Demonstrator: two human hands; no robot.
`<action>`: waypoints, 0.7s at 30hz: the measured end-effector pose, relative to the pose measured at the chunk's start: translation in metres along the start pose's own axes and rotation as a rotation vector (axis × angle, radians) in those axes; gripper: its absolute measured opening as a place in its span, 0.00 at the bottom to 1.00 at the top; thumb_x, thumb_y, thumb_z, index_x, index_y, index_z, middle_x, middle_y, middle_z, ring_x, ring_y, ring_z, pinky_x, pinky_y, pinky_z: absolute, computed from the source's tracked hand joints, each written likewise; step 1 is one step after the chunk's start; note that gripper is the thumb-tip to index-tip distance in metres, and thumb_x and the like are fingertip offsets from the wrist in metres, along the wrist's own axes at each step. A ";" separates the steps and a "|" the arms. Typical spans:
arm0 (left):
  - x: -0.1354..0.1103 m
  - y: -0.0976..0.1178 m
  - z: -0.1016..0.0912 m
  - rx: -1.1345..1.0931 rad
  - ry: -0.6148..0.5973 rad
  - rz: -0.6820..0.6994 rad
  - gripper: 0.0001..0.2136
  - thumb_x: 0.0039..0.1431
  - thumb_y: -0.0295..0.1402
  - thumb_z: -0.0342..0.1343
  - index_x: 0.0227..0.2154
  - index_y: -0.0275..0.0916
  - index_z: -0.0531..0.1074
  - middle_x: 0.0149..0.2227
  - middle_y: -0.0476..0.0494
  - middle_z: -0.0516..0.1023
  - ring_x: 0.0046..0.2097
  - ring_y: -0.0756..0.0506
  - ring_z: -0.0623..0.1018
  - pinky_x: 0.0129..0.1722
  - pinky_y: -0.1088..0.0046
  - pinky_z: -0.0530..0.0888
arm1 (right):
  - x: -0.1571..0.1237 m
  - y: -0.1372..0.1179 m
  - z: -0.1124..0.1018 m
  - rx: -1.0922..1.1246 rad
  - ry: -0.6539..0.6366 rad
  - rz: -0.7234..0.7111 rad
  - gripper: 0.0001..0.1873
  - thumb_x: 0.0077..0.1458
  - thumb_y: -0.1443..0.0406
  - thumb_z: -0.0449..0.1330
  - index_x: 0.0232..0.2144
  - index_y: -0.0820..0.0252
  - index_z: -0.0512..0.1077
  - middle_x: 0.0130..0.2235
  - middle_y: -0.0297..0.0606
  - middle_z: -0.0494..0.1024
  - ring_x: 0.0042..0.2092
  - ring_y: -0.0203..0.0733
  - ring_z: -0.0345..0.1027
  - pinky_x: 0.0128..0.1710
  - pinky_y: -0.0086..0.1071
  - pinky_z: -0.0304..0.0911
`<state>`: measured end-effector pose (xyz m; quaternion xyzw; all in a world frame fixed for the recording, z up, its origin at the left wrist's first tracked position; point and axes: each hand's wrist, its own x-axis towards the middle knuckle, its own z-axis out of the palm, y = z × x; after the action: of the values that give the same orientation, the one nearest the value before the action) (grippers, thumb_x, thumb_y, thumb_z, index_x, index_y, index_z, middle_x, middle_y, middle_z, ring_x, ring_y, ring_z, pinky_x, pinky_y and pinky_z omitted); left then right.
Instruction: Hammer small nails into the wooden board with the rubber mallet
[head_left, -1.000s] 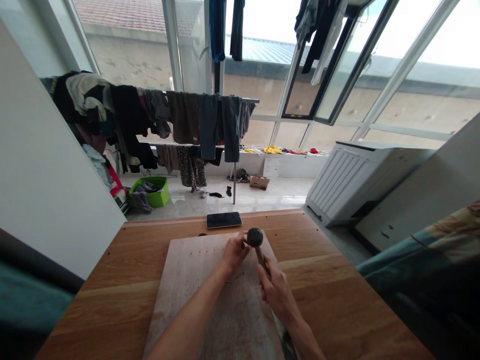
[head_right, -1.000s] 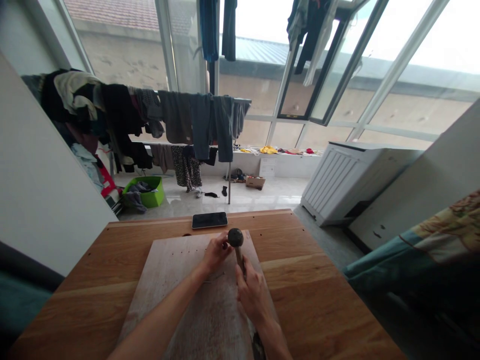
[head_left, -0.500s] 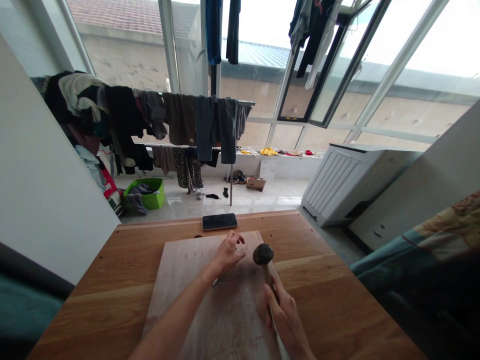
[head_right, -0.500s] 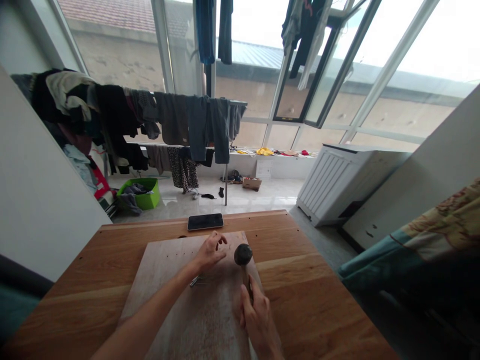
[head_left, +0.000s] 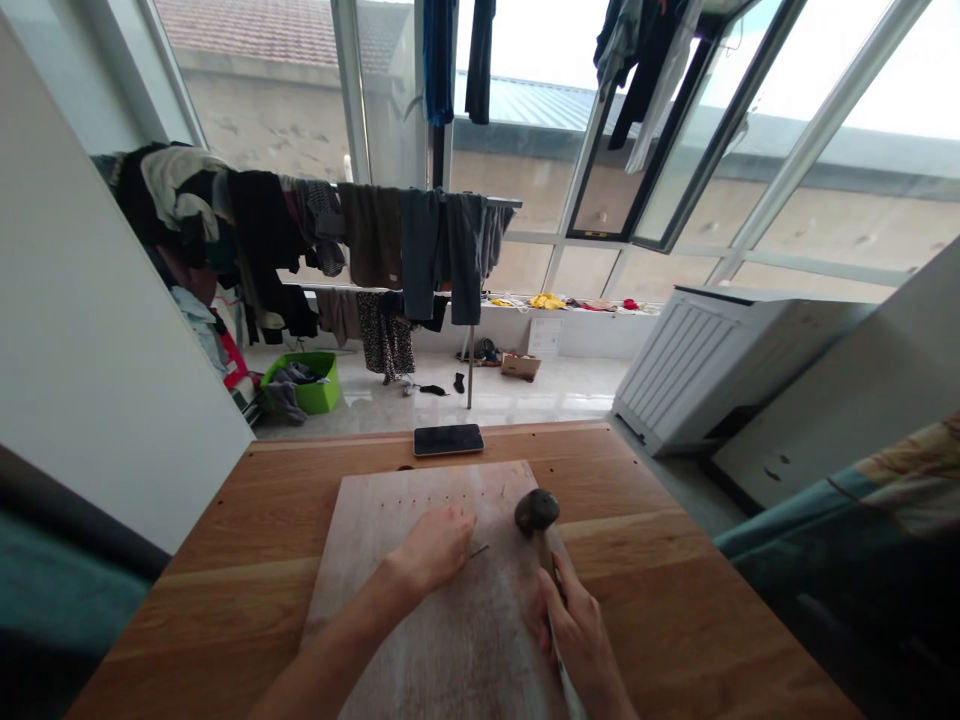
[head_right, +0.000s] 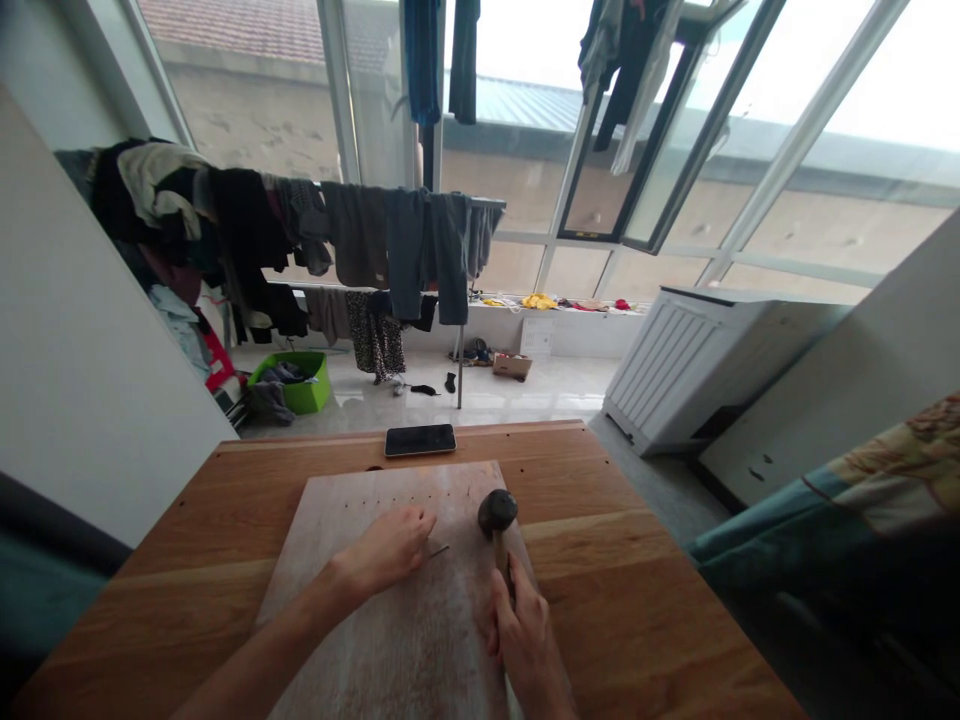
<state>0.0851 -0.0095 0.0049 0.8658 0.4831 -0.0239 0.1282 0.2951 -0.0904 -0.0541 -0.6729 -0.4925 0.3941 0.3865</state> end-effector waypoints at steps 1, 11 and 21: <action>0.002 0.001 0.000 0.013 -0.006 0.013 0.15 0.54 0.20 0.51 0.43 0.33 0.74 0.44 0.33 0.80 0.47 0.36 0.80 0.44 0.64 0.76 | 0.000 0.000 0.000 0.008 -0.022 0.009 0.34 0.61 0.48 0.50 0.57 0.70 0.69 0.15 0.28 0.66 0.15 0.40 0.62 0.14 0.30 0.59; 0.008 -0.008 -0.016 -0.247 0.120 0.105 0.10 0.51 0.19 0.53 0.33 0.38 0.73 0.39 0.42 0.79 0.39 0.43 0.79 0.39 0.71 0.73 | -0.001 0.001 0.000 0.055 -0.057 0.037 0.37 0.62 0.47 0.51 0.61 0.69 0.65 0.14 0.27 0.66 0.15 0.41 0.63 0.14 0.29 0.59; 0.056 -0.022 0.011 -1.108 0.471 -0.012 0.05 0.60 0.32 0.55 0.37 0.37 0.70 0.32 0.46 0.77 0.33 0.46 0.80 0.33 0.72 0.76 | 0.000 -0.005 0.000 0.033 -0.070 0.010 0.35 0.61 0.47 0.49 0.57 0.69 0.68 0.14 0.26 0.66 0.15 0.40 0.63 0.15 0.28 0.59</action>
<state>0.0974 0.0448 -0.0190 0.6493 0.4440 0.4230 0.4499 0.2934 -0.0896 -0.0499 -0.6548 -0.4956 0.4273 0.3781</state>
